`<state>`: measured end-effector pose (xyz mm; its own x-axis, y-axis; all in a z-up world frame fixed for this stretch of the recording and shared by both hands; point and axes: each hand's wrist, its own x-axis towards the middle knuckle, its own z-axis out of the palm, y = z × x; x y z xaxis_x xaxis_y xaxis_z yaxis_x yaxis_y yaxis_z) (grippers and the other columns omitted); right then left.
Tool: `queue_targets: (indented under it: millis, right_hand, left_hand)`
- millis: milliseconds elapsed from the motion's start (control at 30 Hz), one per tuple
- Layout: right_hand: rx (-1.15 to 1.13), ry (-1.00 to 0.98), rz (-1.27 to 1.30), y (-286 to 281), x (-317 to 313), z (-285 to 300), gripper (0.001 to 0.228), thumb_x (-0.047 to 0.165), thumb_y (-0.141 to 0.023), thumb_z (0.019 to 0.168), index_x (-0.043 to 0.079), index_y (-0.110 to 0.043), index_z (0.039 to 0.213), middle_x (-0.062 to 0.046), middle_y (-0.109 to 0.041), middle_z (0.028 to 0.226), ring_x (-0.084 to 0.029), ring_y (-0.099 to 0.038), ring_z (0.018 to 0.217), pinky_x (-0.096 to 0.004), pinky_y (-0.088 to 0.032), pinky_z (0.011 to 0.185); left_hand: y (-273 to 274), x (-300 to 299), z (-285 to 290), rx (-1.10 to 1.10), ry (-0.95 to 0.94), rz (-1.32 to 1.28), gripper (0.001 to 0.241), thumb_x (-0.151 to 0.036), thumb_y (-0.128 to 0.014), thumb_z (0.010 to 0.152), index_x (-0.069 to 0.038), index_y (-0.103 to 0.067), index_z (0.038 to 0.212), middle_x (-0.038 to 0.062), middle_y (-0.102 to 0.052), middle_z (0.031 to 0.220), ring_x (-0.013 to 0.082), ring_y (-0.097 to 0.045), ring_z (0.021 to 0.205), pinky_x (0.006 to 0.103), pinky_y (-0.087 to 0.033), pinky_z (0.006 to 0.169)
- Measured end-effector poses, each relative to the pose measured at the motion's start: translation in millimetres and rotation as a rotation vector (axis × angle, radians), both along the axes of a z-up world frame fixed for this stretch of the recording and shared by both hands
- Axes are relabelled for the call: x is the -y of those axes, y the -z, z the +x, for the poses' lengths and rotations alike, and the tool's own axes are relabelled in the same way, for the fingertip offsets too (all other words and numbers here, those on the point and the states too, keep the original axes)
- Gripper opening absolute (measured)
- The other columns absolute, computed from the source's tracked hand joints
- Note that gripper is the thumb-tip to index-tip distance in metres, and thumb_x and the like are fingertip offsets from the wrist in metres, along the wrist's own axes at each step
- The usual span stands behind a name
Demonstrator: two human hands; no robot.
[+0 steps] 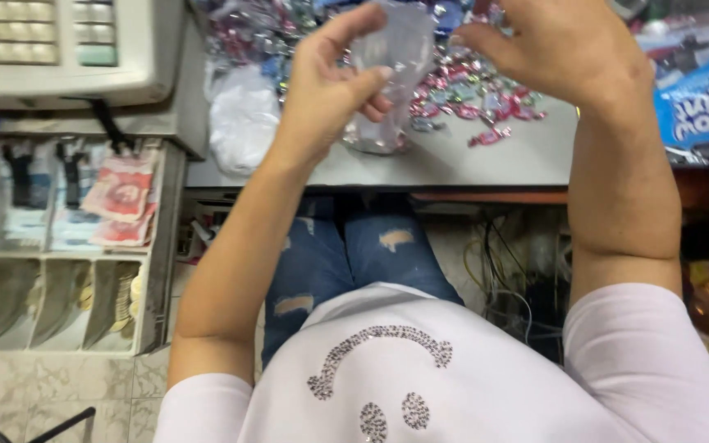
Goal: Bagging small wrapped candies into clear plastic bags at a checkout counter.
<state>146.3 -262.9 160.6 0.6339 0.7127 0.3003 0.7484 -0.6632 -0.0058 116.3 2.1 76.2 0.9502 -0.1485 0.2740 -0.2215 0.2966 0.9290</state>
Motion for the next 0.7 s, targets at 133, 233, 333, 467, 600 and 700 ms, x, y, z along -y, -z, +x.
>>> queue_targets:
  millis: [133, 233, 333, 467, 600, 700]
  right_hand:
    - [-0.113, 0.046, -0.070, 17.4, 24.7, -5.0, 0.038, 0.007, -0.072, 0.103, -0.005, -0.064, 0.138, -0.021, -0.070, 0.127, -0.037, -0.066, 0.097, -0.051, -0.051, 0.075]
    - [-0.397, 0.259, -0.310, 68.6, 45.4, 4.4, 0.073, 0.037, -0.073, 0.091, 0.003, -0.051, 0.152, -0.025, -0.061, 0.135, -0.042, -0.056, 0.121, -0.055, -0.048, 0.094]
    - [-0.541, 0.495, -0.267, 91.6, 44.9, -10.7, 0.108, 0.061, -0.073, 0.075, 0.012, -0.029, 0.161, -0.027, -0.024, 0.166, -0.051, -0.028, 0.146, -0.064, -0.029, 0.114]
    - [-0.544, 0.578, -0.230, 121.2, 46.4, -15.4, 0.102, 0.063, -0.061, 0.086, 0.012, -0.022, 0.165, -0.026, -0.016, 0.168, -0.052, -0.024, 0.148, -0.064, -0.024, 0.119]
    - [-0.016, 0.371, -0.131, 172.4, 69.0, -8.1, 0.056, 0.036, -0.059, 0.109, -0.004, -0.055, 0.147, -0.026, -0.060, 0.131, -0.041, -0.052, 0.112, -0.051, -0.048, 0.088]
    - [0.131, 0.365, -0.105, 189.9, 74.6, 0.6, 0.040, 0.026, -0.064, 0.108, -0.002, -0.062, 0.137, -0.018, -0.064, 0.115, -0.035, -0.054, 0.099, -0.045, -0.053, 0.070]
  left_hand:
    - [-10.1, -1.7, -2.9, 0.061, -0.028, 0.066, 0.047, 0.009, -0.073, 0.091, 0.005, -0.055, 0.135, 0.027, -0.055, 0.147, 0.0195, -0.074, 0.058, 0.0246, -0.064, 0.048]
    - [-3.1, 15.2, 7.3, 0.035, -0.040, -0.053, 0.043, 0.010, -0.073, 0.089, 0.009, -0.055, 0.129, 0.025, -0.054, 0.147, 0.0277, -0.079, 0.059, 0.0291, -0.064, 0.045]
    - [-23.0, 19.6, -2.2, -0.008, -0.066, -0.104, 0.054, 0.005, -0.073, 0.091, 0.003, -0.048, 0.139, 0.025, -0.050, 0.153, 0.0290, -0.081, 0.066, 0.0328, -0.067, 0.048]
    - [-7.9, 12.6, 10.5, 0.072, -0.097, -0.068, 0.057, -0.006, -0.077, 0.093, -0.006, -0.045, 0.141, 0.022, -0.059, 0.139, 0.0267, -0.080, 0.071, 0.0329, -0.070, 0.054]
    - [9.5, 5.7, 24.3, -0.053, -0.122, 0.018, 0.052, 0.005, -0.070, 0.092, 0.003, -0.050, 0.140, 0.025, -0.051, 0.153, 0.0240, -0.080, 0.062, 0.0279, -0.068, 0.050]
    - [-6.2, 7.1, 20.6, -0.046, -0.120, 0.017, 0.049, 0.003, -0.072, 0.090, 0.003, -0.054, 0.136, 0.024, -0.053, 0.148, 0.0249, -0.079, 0.063, 0.0286, -0.068, 0.051]
